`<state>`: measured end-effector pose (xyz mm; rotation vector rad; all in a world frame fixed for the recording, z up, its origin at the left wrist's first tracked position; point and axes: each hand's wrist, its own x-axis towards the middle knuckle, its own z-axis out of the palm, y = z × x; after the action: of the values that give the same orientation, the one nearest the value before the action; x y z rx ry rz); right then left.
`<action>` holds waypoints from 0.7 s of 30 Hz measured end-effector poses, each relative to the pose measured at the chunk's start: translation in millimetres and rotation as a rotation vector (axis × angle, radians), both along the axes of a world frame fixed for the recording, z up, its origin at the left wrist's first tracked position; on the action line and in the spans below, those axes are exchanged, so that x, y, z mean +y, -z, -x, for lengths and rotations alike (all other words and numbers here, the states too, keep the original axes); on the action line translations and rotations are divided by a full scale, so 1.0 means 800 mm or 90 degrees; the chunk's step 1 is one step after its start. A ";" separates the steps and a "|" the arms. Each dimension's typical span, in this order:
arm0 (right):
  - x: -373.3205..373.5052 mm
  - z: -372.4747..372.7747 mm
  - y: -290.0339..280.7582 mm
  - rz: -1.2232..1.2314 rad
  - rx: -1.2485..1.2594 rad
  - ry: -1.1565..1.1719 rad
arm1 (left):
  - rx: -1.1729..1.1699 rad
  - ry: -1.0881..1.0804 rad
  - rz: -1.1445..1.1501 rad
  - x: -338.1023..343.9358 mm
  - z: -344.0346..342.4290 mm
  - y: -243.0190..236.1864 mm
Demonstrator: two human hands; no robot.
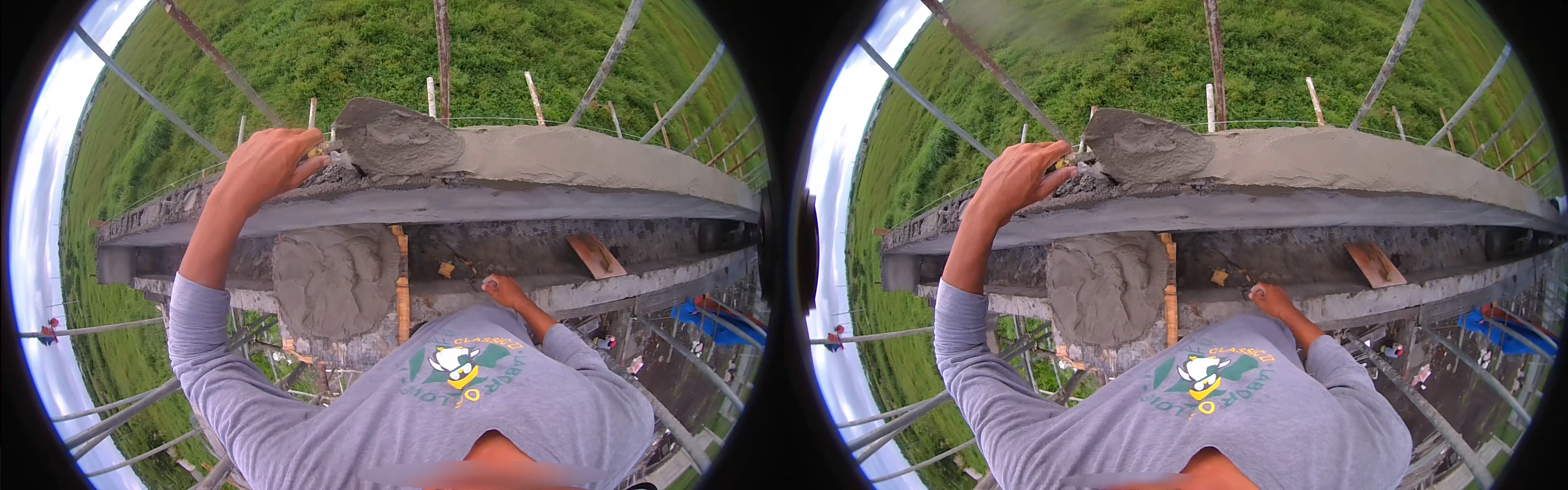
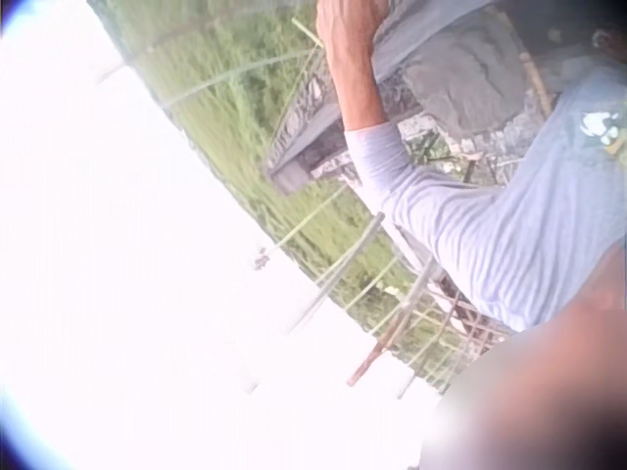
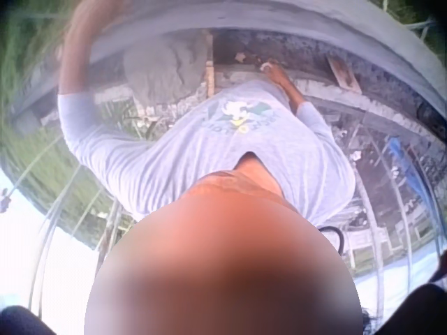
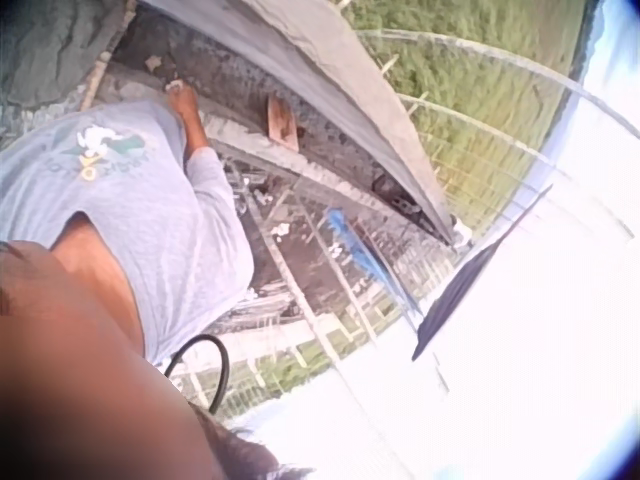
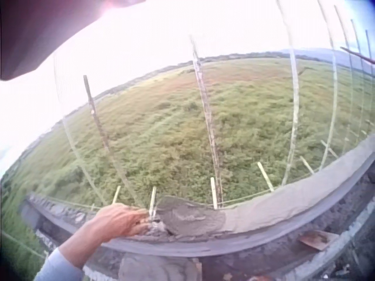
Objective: The person scoops wet cement from a wooden board and spreads it onto a curved concrete beam using a trowel. They repeatedly smooth and level the surface along the beam's edge while standing on scaffolding.
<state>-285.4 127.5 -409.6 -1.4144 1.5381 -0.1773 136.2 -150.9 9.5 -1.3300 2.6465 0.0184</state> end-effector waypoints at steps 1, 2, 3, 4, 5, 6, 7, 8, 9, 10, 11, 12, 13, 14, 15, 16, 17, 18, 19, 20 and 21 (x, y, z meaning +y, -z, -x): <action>0.006 0.005 0.008 -0.001 0.003 -0.005 | 0.006 0.014 0.026 0.005 0.002 -0.001; 0.010 0.009 0.017 -0.017 0.013 -0.005 | 0.015 0.035 0.061 0.009 0.004 -0.002; 0.016 0.012 0.026 -0.007 0.004 -0.003 | 0.014 0.047 0.079 0.014 0.004 -0.003; 0.019 0.015 0.035 -0.012 0.002 0.003 | 0.017 0.065 0.108 0.019 0.004 -0.006; 0.022 0.019 0.044 -0.026 0.010 0.011 | 0.022 0.082 0.138 0.023 0.005 -0.007; 0.025 0.023 0.052 -0.016 0.003 0.025 | 0.022 0.081 0.153 0.027 0.007 -0.009; 0.027 0.027 0.060 -0.015 0.003 0.043 | 0.021 0.081 0.168 0.030 0.010 -0.012; 0.029 0.031 0.065 -0.024 0.001 0.069 | 0.019 0.079 0.184 0.034 0.014 -0.015; 0.030 0.036 0.068 -0.005 0.025 0.063 | -0.008 0.078 0.184 0.037 0.018 -0.019; 0.028 0.041 0.067 0.006 0.049 0.066 | -0.035 0.077 0.186 0.040 0.022 -0.025; 0.026 0.045 0.062 -0.005 0.081 0.077 | -0.060 0.076 0.194 0.043 0.029 -0.028; 0.022 0.048 0.052 0.008 0.088 0.071 | -0.042 0.067 0.193 0.047 0.035 -0.031; 0.016 0.049 0.038 -0.004 0.102 0.074 | -0.023 0.060 0.198 0.050 0.042 -0.034; 0.008 0.047 0.020 -0.050 0.141 0.089 | -0.005 0.053 0.202 0.054 0.049 -0.035; 0.000 0.042 -0.003 0.019 0.087 0.032 | -0.020 0.061 0.208 0.060 0.056 -0.035; -0.010 0.036 -0.030 0.058 0.060 -0.015 | -0.036 0.067 0.217 0.065 0.062 -0.035; -0.020 0.029 -0.059 0.099 0.030 -0.063 | -0.043 0.077 0.230 0.071 0.069 -0.032; -0.029 0.020 -0.085 0.134 -0.029 -0.085 | -0.030 0.041 0.216 0.078 0.075 -0.029; -0.038 0.007 -0.108 0.225 -0.115 -0.107 | -0.009 0.015 0.209 0.084 0.082 -0.025; -0.048 -0.005 -0.126 0.184 -0.120 -0.115 | 0.012 -0.009 0.205 0.090 0.087 -0.022; -0.059 -0.012 -0.139 0.198 -0.146 -0.130 | 0.009 -0.020 0.213 0.095 0.093 -0.018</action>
<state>-276.0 80.1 -298.5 -1.7198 1.2051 -0.4542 61.4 -74.7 23.7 -1.4691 2.7263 -0.4300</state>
